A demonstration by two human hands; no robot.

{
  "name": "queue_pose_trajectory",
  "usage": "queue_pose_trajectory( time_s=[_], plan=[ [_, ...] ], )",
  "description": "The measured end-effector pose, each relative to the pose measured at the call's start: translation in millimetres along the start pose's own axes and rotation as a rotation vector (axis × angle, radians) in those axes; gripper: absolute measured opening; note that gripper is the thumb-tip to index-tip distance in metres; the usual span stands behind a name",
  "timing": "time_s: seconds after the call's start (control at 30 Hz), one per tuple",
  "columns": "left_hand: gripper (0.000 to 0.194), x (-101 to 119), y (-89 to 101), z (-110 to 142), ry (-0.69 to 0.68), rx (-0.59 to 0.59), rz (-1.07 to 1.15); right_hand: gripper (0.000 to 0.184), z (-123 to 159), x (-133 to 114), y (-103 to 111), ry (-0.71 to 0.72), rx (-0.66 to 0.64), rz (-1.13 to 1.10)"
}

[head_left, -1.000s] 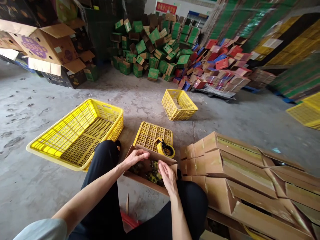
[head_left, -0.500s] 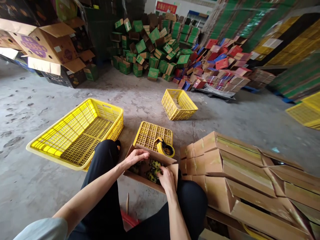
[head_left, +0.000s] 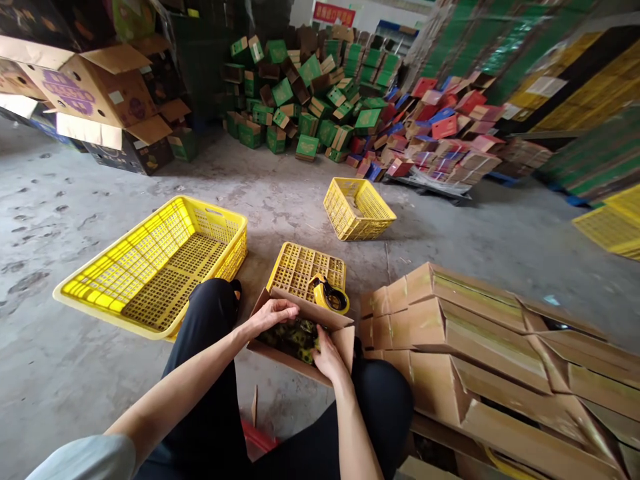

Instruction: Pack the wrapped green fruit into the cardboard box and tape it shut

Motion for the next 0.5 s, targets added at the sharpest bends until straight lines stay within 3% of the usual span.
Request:
queue_pose_trajectory(
  time_s=[0.1,0.17,0.37,0.5],
  plan=[
    [0.064,0,-2.0,1,-0.012,-0.029,-0.024,0.069,1,-9,-7,0.112,-0.114,-0.044],
    [0.063,-1,-3.2,2,-0.012,-0.041,-0.032,0.064,-1,-12,-5,0.139,-0.116,-0.038],
    [0.063,-4,-5.0,3,-0.003,-0.053,-0.089,0.067,-18,7,2,-0.119,0.01,0.162],
    [0.062,-3,-6.0,5,-0.026,-0.09,-0.106,0.063,-23,13,-7,-0.148,0.042,0.226]
  ],
)
Point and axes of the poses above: each hand's wrist, its own z-axis away from the middle knuckle, its own y-axis out of the back of the hand, x = y × z, the point moved 2 cm from there along -z, towards the middle knuckle, and after that the axes turned 10 degrees about z, right-handed, at the moved point
